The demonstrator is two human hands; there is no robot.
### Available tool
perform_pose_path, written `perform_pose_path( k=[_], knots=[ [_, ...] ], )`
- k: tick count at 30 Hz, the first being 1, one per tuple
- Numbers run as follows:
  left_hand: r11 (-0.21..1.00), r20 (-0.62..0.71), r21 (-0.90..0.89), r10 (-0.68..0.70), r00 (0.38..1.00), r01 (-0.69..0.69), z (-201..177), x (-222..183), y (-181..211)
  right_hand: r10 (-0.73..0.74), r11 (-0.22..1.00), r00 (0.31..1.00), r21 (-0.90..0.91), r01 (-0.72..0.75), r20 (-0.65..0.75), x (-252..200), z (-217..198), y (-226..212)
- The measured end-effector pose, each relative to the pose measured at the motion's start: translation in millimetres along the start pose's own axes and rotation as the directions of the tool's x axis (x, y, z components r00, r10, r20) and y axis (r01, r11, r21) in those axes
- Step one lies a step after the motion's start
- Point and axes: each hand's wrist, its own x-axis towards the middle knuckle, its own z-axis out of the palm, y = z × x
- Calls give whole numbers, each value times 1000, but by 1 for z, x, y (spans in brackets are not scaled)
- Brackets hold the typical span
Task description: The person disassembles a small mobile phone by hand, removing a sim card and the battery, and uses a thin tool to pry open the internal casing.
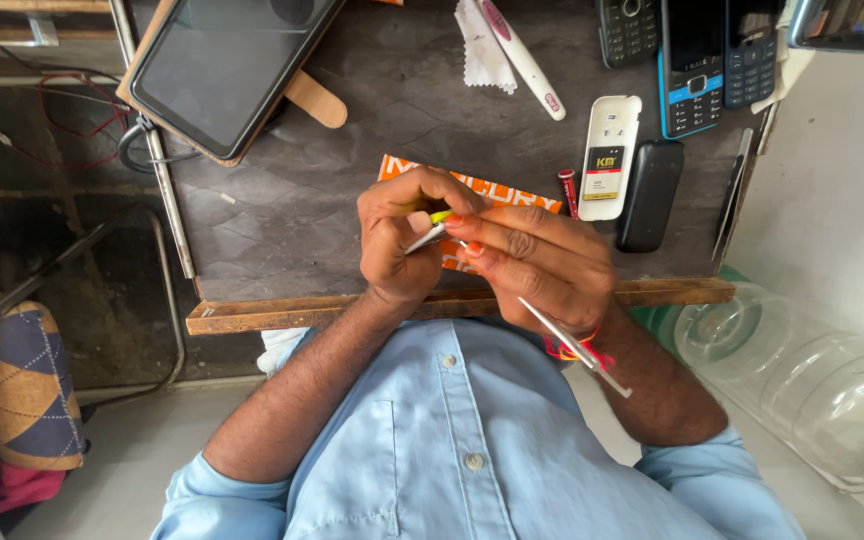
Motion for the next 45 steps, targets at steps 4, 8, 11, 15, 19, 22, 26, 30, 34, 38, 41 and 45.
perform_pose_path(
  k=[4,8,11,15,19,22,26,30,34,38,41,45],
  knots=[
    [998,13,-54,16,1000,-15,-3,-3,-3,129,963,992,241,-122,-13,-2,-4,1],
    [987,57,-157,41,998,-31,-5,-3,-5,542,588,834,755,-290,-102,-19,-13,1],
    [972,70,-220,106,992,-89,-6,3,-2,702,479,709,780,-403,-65,-38,-10,17],
    [931,51,-350,129,990,-103,-3,9,-2,761,475,619,486,-734,192,-57,-3,16],
    [977,70,-179,130,989,-115,1,9,-1,657,729,747,170,-663,100,-54,4,12],
    [965,122,239,80,989,-108,-15,1,24,508,861,862,41,-507,6,-45,-5,11],
    [789,231,605,-48,972,-105,-29,-12,53,451,892,892,-63,-448,45,-41,-12,16],
    [582,255,788,-16,967,-199,-26,-21,51,433,901,897,-65,-429,86,-40,-8,16],
    [464,303,832,82,949,-305,-22,-20,40,558,793,827,251,-555,64,-48,-18,8],
    [419,334,840,103,937,-346,-25,-21,38,557,666,823,652,-362,-111,-60,-22,5],
    [390,361,847,78,929,-362,-25,-20,39,554,626,820,721,-297,-144,-64,-16,3],
    [347,394,853,61,917,-389,-23,-20,39,557,690,830,532,-490,41,-52,-18,-9]
  ],
)
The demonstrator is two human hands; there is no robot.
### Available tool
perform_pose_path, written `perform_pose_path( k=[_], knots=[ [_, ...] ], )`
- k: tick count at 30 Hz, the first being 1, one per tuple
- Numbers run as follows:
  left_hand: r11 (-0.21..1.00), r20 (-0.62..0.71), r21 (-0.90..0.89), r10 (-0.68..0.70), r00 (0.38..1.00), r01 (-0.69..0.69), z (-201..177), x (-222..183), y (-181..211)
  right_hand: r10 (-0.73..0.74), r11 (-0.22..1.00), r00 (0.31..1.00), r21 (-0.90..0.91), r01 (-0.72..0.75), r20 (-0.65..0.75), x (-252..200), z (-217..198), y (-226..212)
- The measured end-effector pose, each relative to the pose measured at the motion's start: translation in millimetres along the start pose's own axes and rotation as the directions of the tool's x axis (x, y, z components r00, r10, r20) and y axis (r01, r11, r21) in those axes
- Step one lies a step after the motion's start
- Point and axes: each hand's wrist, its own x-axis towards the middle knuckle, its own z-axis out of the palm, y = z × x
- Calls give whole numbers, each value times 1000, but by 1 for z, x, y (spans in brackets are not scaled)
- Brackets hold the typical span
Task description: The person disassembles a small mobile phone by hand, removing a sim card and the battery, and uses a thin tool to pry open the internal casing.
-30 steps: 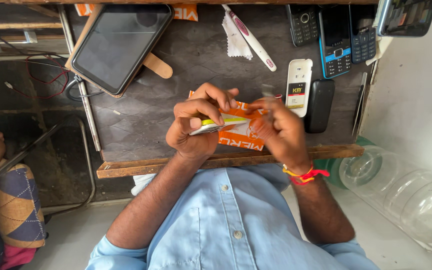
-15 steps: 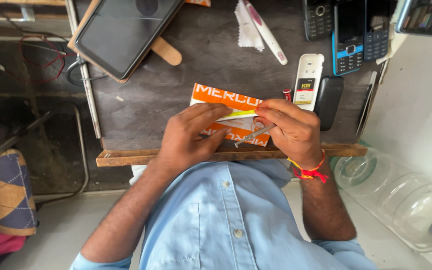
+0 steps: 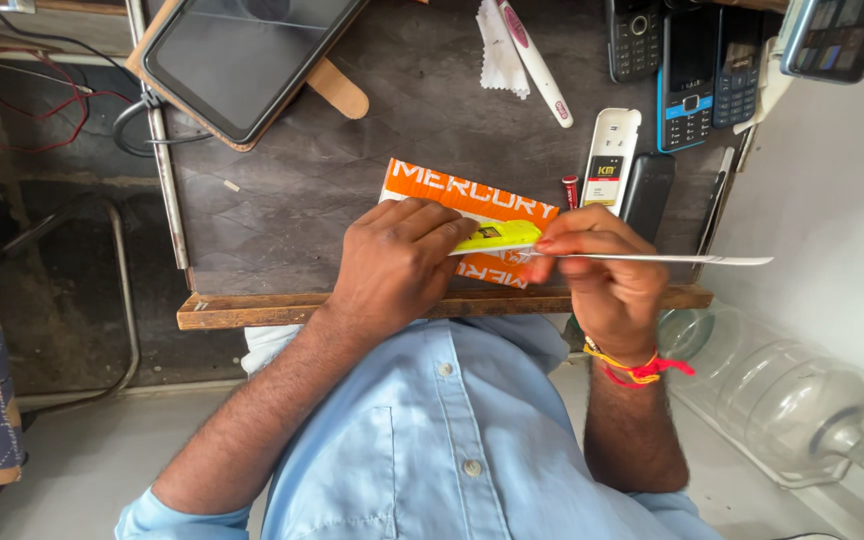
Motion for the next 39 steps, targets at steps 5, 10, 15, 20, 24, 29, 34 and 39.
perform_pose_path(
  k=[5,10,15,20,24,29,34,39],
  knots=[
    [997,-17,48,63,998,-62,2,-1,-2,-22,946,999,-324,29,27,8,17,-8],
    [998,11,55,42,999,-43,3,0,-1,-39,961,999,-276,35,-9,7,21,-2],
    [999,38,31,7,999,-8,4,2,-1,-3,967,1000,-254,3,0,5,23,7],
    [1000,52,23,-17,999,16,8,3,-2,-1,974,1000,-225,5,18,5,22,11],
    [999,84,16,-44,996,43,9,5,0,9,970,1000,-242,-4,20,6,22,10],
    [999,108,7,-48,993,48,9,7,2,11,953,998,-302,8,62,9,22,3],
    [999,96,27,-41,995,39,13,9,2,14,915,990,-401,43,139,17,22,-4],
    [997,83,70,-51,995,45,17,9,2,-38,862,966,-481,161,254,27,27,-20]
  ],
)
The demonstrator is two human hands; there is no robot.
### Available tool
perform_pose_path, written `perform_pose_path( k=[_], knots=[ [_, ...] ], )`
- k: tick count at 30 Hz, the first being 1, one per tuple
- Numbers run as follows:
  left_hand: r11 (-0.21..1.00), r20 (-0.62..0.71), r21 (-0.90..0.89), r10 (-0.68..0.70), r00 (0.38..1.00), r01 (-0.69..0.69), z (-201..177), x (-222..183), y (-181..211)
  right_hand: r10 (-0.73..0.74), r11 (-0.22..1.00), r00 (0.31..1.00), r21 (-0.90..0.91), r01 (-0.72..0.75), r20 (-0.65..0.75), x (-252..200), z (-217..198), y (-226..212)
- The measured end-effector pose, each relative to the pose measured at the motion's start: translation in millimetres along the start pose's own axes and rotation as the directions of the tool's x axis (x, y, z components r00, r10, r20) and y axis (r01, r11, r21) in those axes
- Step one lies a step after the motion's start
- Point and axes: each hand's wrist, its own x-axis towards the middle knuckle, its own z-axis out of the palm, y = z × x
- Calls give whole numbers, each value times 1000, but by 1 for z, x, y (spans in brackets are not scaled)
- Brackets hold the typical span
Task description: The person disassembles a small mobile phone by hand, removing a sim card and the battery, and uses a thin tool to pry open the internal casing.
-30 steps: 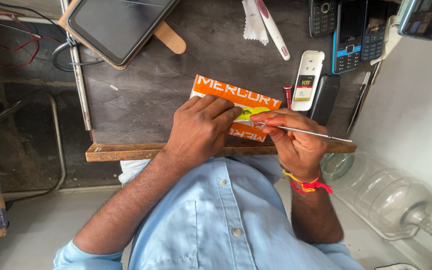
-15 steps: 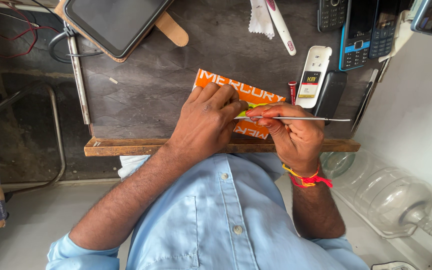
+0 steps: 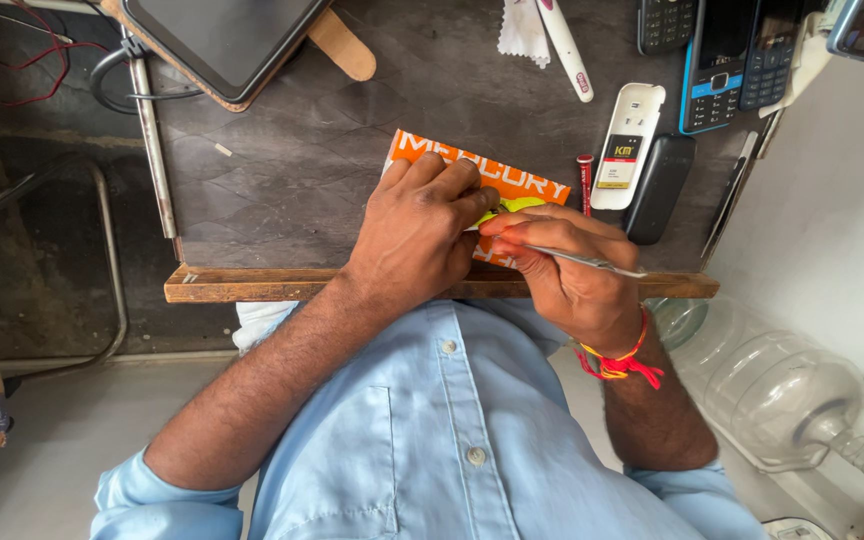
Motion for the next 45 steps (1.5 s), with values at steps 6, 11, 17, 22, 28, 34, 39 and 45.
perform_pose_path(
  k=[6,11,17,22,28,34,39,45],
  knots=[
    [1000,-25,6,18,1000,-18,-1,0,4,182,983,979,-44,-179,96,3,3,5],
    [999,1,-42,-13,1000,13,-6,3,3,-75,994,995,87,68,71,-12,8,17],
    [994,-27,-110,-17,999,14,-8,-4,-8,258,886,949,437,-157,-183,-34,9,34],
    [932,-71,-353,-115,991,83,-16,-5,-13,259,856,918,512,-73,-301,-41,27,41],
    [875,-56,-481,-102,993,63,-40,-11,1,197,850,928,526,0,-317,-39,28,28],
    [867,28,-485,-115,993,114,-48,-19,4,135,811,953,583,51,-271,-26,29,21],
    [836,-16,-546,-78,997,57,-41,-23,5,162,767,952,640,45,-261,-27,34,23],
    [738,105,-647,-164,981,192,-40,-24,2,183,825,944,566,5,-276,-28,32,24]
  ],
)
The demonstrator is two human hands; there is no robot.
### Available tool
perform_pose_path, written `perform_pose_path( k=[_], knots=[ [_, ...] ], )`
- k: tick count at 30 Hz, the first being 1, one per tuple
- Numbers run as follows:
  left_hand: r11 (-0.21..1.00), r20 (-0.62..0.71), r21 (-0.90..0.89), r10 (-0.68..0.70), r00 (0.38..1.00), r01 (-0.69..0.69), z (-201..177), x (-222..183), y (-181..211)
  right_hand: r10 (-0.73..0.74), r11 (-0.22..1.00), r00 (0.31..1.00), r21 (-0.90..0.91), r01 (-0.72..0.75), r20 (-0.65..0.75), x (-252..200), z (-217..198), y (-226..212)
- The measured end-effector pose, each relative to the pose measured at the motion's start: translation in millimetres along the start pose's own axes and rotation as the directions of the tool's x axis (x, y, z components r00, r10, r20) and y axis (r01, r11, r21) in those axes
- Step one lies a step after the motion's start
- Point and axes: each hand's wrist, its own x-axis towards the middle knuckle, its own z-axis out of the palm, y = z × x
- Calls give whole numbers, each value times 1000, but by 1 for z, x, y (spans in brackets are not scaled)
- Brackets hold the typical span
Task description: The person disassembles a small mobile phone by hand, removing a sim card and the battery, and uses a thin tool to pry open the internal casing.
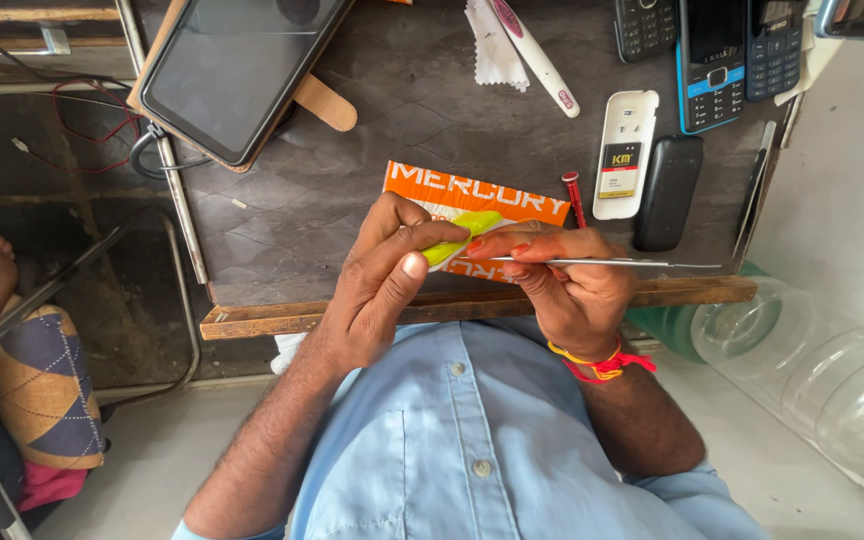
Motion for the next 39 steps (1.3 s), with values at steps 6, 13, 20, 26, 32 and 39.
perform_pose_path(
  k=[6,13,20,26,32,39],
  knots=[
    [997,54,72,15,998,-19,0,-1,0,8,995,996,98,-17,94,9,-6,-4],
    [996,60,92,-3,998,-2,3,1,6,54,990,993,126,-67,104,8,-14,-7],
    [991,59,133,-19,998,11,8,9,17,43,987,993,146,-60,113,10,-26,-2],
    [993,53,120,-28,998,22,13,19,24,23,978,996,206,-41,91,10,-33,3],
    [992,15,112,-56,998,54,20,23,26,29,984,998,174,-38,55,9,-35,-1],
    [992,16,119,-43,999,41,22,22,27,27,992,997,123,-35,68,8,-37,-4]
  ],
)
